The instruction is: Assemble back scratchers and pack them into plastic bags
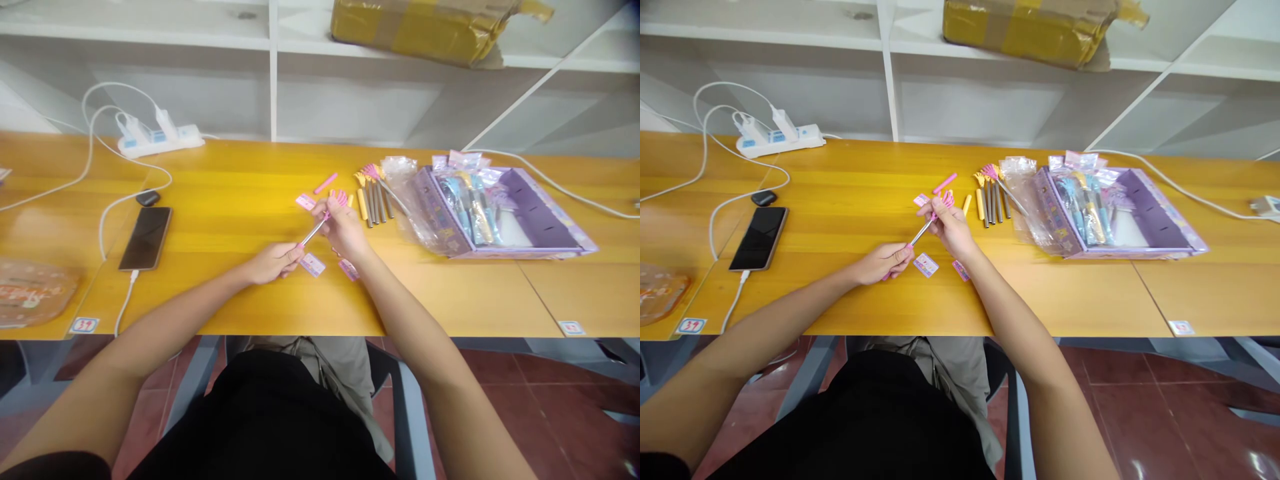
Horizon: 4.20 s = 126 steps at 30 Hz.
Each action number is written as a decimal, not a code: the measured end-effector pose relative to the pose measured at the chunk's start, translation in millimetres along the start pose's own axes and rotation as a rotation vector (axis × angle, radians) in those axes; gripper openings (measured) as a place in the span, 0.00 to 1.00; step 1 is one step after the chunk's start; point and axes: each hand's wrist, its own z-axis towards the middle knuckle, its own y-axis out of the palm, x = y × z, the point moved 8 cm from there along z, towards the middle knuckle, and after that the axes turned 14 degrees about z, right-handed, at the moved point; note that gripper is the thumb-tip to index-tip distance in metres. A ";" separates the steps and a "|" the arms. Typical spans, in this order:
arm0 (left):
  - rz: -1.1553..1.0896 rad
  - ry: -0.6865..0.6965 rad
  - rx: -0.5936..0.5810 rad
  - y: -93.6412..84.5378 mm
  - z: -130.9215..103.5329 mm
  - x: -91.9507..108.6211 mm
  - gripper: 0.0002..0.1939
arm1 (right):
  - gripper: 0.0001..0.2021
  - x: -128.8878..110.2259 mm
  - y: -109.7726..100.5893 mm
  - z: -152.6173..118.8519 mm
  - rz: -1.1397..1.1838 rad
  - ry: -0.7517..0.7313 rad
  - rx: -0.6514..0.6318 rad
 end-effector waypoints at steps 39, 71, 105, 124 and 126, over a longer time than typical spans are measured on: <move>-0.009 -0.014 0.003 0.9 0.9 -7.0 0.30 | 0.33 10.0 10.5 -5.5 -0.082 -0.046 -0.020; 0.344 0.001 -0.002 -33.6 -6.3 13.5 0.19 | 0.15 -37.5 28.7 -77.6 -1.734 -0.594 -0.387; 1.627 -0.298 0.274 -156.9 -163.8 -14.4 0.17 | 0.07 -199.4 -138.0 -247.6 -1.636 -0.596 0.056; 1.581 -0.299 0.300 -146.7 -167.7 -4.5 0.17 | 0.10 -205.8 -135.4 -266.2 -1.639 -0.666 0.283; 1.587 -0.305 0.299 -144.9 -167.4 -1.1 0.17 | 0.10 -206.1 -133.8 -267.2 -1.631 -0.694 0.297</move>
